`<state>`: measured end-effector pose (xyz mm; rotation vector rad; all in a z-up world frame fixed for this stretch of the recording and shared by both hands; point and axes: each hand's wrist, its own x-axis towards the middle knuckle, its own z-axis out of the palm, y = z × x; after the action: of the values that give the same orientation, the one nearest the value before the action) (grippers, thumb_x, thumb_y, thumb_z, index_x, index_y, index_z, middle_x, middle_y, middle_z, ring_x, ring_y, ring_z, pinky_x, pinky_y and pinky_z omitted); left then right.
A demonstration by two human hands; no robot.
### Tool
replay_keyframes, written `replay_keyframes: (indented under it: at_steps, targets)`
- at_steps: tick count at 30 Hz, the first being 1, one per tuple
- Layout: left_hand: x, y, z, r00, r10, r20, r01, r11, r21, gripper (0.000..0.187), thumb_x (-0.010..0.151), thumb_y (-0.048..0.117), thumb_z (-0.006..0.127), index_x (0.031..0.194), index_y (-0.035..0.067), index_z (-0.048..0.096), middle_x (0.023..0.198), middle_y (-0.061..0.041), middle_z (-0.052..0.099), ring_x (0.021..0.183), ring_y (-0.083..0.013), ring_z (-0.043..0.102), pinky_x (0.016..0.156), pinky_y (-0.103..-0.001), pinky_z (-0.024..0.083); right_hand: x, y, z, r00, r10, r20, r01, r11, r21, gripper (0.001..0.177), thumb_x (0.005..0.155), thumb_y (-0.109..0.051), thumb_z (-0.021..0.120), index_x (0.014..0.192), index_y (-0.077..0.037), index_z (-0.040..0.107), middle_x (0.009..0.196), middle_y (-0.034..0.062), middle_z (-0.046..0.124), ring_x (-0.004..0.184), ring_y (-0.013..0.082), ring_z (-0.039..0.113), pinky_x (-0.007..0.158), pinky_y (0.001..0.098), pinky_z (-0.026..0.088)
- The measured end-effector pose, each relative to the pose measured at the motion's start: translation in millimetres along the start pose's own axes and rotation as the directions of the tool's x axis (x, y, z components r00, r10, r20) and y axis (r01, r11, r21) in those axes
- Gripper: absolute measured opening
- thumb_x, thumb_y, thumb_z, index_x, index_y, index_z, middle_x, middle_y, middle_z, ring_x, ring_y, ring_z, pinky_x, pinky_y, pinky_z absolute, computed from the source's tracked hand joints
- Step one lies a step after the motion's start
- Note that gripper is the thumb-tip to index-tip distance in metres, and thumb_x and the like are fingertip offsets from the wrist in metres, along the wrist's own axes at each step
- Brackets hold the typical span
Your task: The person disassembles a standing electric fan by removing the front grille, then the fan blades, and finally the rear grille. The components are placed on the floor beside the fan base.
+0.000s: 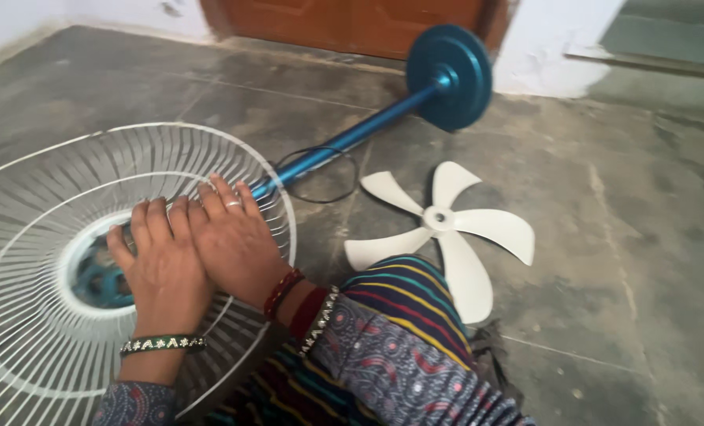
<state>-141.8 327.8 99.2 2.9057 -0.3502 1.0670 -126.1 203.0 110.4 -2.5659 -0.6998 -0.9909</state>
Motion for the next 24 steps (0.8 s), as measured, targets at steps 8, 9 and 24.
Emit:
replay_keyframes:
  at_steps: [8, 9, 24]
  targets:
    - [53, 118, -3, 0.983, 0.165, -0.075, -0.175, 0.972, -0.157, 0.053, 0.100, 0.022, 0.056, 0.148, 0.001, 0.054, 0.151, -0.021, 0.052, 0.149, -0.0353, 0.041, 0.119, -0.064, 0.023, -32, 91, -82, 0.991, 0.111, -0.076, -0.124, 0.974, -0.188, 0.042, 0.095, -0.016, 0.054, 0.133, 0.001, 0.062, 0.142, 0.0209, 0.060, 0.145, 0.0368, 0.047, 0.123, 0.0539, 0.033]
    - [57, 133, -3, 0.981, 0.178, -0.081, -0.190, 0.968, -0.167, 0.051, 0.101, 0.021, 0.055, 0.149, 0.001, 0.054, 0.152, -0.021, 0.053, 0.150, -0.0350, 0.040, 0.120, -0.064, 0.023, -38, 101, -91, 0.989, 0.123, -0.084, -0.138, 0.970, -0.200, 0.042, 0.096, -0.017, 0.054, 0.133, 0.000, 0.062, 0.142, 0.0210, 0.060, 0.145, 0.0368, 0.046, 0.123, 0.0540, 0.033]
    - [65, 272, -3, 0.963, 0.266, -0.050, -0.262, 0.868, -0.422, 0.063, 0.086, 0.017, 0.065, 0.145, 0.000, 0.050, 0.145, -0.023, 0.051, 0.146, -0.0378, 0.036, 0.117, -0.065, 0.016, -113, 190, -171, 0.972, 0.232, -0.023, -0.227, 0.919, -0.322, 0.043, 0.093, -0.014, 0.054, 0.133, 0.001, 0.061, 0.143, 0.0227, 0.058, 0.145, 0.0388, 0.043, 0.120, 0.0539, 0.031]
